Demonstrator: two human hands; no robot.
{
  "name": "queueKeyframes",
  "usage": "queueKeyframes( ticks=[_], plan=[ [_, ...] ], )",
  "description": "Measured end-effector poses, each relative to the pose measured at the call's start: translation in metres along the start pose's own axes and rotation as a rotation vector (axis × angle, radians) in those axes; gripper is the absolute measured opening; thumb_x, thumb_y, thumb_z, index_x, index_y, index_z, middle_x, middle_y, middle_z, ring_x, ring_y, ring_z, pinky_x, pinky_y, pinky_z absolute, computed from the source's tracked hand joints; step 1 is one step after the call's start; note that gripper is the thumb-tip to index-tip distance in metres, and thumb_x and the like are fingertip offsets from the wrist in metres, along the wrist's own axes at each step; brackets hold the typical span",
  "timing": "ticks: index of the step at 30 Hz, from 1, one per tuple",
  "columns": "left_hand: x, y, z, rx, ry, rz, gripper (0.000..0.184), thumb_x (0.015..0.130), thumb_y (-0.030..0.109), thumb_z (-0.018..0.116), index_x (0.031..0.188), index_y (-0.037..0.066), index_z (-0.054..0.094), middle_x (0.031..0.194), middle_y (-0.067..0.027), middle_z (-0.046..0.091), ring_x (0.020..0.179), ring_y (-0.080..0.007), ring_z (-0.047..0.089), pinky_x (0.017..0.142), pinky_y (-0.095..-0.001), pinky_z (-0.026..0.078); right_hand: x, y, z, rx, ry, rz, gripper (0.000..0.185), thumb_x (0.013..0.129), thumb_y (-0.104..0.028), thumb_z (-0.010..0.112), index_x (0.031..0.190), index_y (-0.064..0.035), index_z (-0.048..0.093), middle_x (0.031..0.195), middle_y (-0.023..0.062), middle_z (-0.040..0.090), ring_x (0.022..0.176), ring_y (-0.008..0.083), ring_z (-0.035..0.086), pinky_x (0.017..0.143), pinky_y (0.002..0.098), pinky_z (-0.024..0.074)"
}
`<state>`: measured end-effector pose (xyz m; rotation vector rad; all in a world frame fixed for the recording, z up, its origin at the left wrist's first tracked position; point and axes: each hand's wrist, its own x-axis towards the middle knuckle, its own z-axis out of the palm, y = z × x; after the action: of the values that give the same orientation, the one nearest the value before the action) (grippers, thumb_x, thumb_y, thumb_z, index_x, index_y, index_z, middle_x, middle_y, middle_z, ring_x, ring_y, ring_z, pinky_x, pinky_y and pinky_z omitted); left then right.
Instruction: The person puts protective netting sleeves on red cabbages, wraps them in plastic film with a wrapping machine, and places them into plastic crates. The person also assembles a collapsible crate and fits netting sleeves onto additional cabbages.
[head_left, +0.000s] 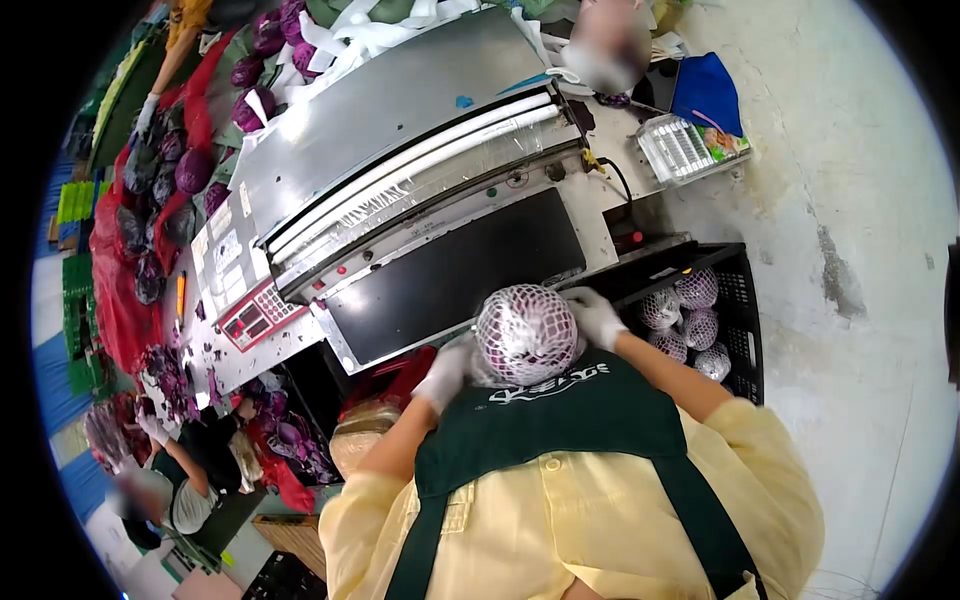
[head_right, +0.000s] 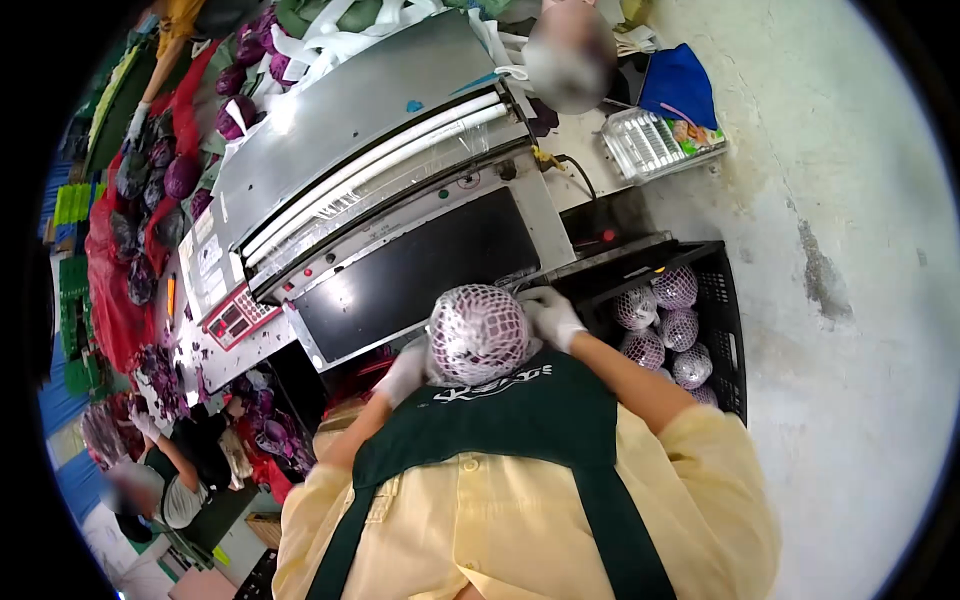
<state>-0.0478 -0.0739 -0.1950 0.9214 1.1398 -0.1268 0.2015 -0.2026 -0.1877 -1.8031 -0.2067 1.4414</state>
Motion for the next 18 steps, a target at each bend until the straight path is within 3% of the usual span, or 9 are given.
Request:
queueKeyframes(
  ticks=[2, 3, 5, 7, 8, 9, 13, 17, 18],
  plan=[
    [0.044, -0.004, 0.029, -0.346, -0.221, -0.060, 0.029, 0.100, 0.022, 0.042, 0.114, 0.006, 0.061, 0.107, -0.0063, 0.066, 0.094, -0.0177, 0.059, 0.087, -0.0306, 0.047, 0.023, 0.022, 0.025, -0.046, -0.182, -0.305, 0.030, 0.094, -0.010, 0.052, 0.122, 0.0009, 0.056, 0.115, 0.0099, 0.064, 0.105, 0.0185, 0.059, 0.092, 0.0298, 0.0464],
    [0.048, -0.001, 0.044, -0.449, -0.218, -0.098, 0.028, 0.100, 0.023, 0.043, 0.114, 0.006, 0.061, 0.107, -0.0064, 0.066, 0.094, -0.0174, 0.060, 0.087, -0.0303, 0.047, 0.026, 0.017, 0.030, 0.364, -0.249, 0.042, 0.030, 0.094, -0.009, 0.050, 0.122, 0.0006, 0.056, 0.115, 0.0092, 0.064, 0.105, 0.0181, 0.059, 0.093, 0.0304, 0.0468],
    [0.038, 0.014, 0.055, -0.598, -0.246, -0.134, 0.027, 0.100, 0.024, 0.045, 0.113, 0.006, 0.061, 0.107, -0.0066, 0.066, 0.094, -0.0168, 0.060, 0.087, -0.0298, 0.048, 0.034, 0.022, 0.028, 0.212, -0.318, -0.052, 0.028, 0.095, -0.010, 0.050, 0.120, -0.0013, 0.058, 0.115, 0.0073, 0.065, 0.104, 0.0185, 0.061, 0.093, 0.0318, 0.0474],
    [0.007, 0.034, 0.057, -0.740, -0.333, -0.187, 0.027, 0.099, 0.024, 0.047, 0.113, 0.006, 0.061, 0.106, -0.0067, 0.066, 0.094, -0.0161, 0.060, 0.087, -0.0293, 0.048, 0.000, -0.012, 0.023, -0.883, -0.178, -0.660, 0.023, 0.092, -0.010, 0.052, 0.110, -0.0052, 0.065, 0.109, 0.0071, 0.067, 0.098, 0.0226, 0.063, 0.091, 0.0324, 0.0488],
    [-0.012, 0.046, 0.058, -0.803, -0.390, -0.222, 0.026, 0.099, 0.025, 0.048, 0.112, 0.006, 0.061, 0.106, -0.0068, 0.066, 0.094, -0.0158, 0.061, 0.086, -0.0290, 0.049, 0.002, -0.002, 0.023, -0.813, -0.039, -0.980, 0.031, 0.086, -0.024, 0.058, 0.114, -0.0112, 0.061, 0.107, 0.0139, 0.066, 0.094, 0.0290, 0.065, 0.077, 0.0361, 0.0529],
    [-0.030, 0.059, 0.058, -0.853, -0.439, -0.256, 0.026, 0.099, 0.025, 0.049, 0.112, 0.006, 0.061, 0.106, -0.0069, 0.066, 0.094, -0.0155, 0.061, 0.086, -0.0288, 0.049, -0.009, -0.018, 0.030, -0.717, -0.042, -0.858, 0.032, 0.084, -0.023, 0.060, 0.114, -0.0108, 0.061, 0.102, 0.0118, 0.066, 0.086, 0.0269, 0.065, 0.069, 0.0340, 0.0534],
    [-0.084, 0.108, 0.052, -0.902, -0.510, -0.286, 0.026, 0.098, 0.027, 0.053, 0.111, 0.006, 0.060, 0.105, -0.0072, 0.066, 0.094, -0.0142, 0.061, 0.086, -0.0277, 0.050, -0.067, -0.114, 0.052, -0.620, 0.184, -1.311, 0.041, 0.075, -0.021, 0.070, 0.114, -0.0091, 0.061, 0.078, 0.0052, 0.059, 0.064, 0.0216, 0.061, 0.051, 0.0315, 0.0492],
    [-0.122, 0.151, 0.036, -0.127, -0.098, 0.663, 0.022, 0.094, 0.016, 0.062, 0.078, 0.007, 0.050, 0.078, 0.0010, 0.054, 0.070, -0.0018, 0.047, 0.061, -0.0182, 0.042, -0.106, -0.153, 0.081, -0.606, 0.330, -1.553, 0.044, 0.070, -0.012, 0.072, 0.112, -0.0026, 0.064, 0.067, 0.0079, 0.056, 0.055, 0.0211, 0.057, 0.048, 0.0314, 0.0456],
    [-0.136, 0.157, 0.018, -0.116, -0.123, 0.590, 0.020, 0.097, 0.019, 0.058, 0.083, 0.006, 0.053, 0.078, -0.0006, 0.055, 0.067, -0.0056, 0.050, 0.064, -0.0226, 0.047, -0.107, -0.154, 0.091, -0.618, 0.393, -1.585, 0.041, 0.070, -0.010, 0.071, 0.111, -0.0043, 0.065, 0.066, 0.0063, 0.055, 0.054, 0.0209, 0.057, 0.047, 0.0314, 0.0458]
  ],
)
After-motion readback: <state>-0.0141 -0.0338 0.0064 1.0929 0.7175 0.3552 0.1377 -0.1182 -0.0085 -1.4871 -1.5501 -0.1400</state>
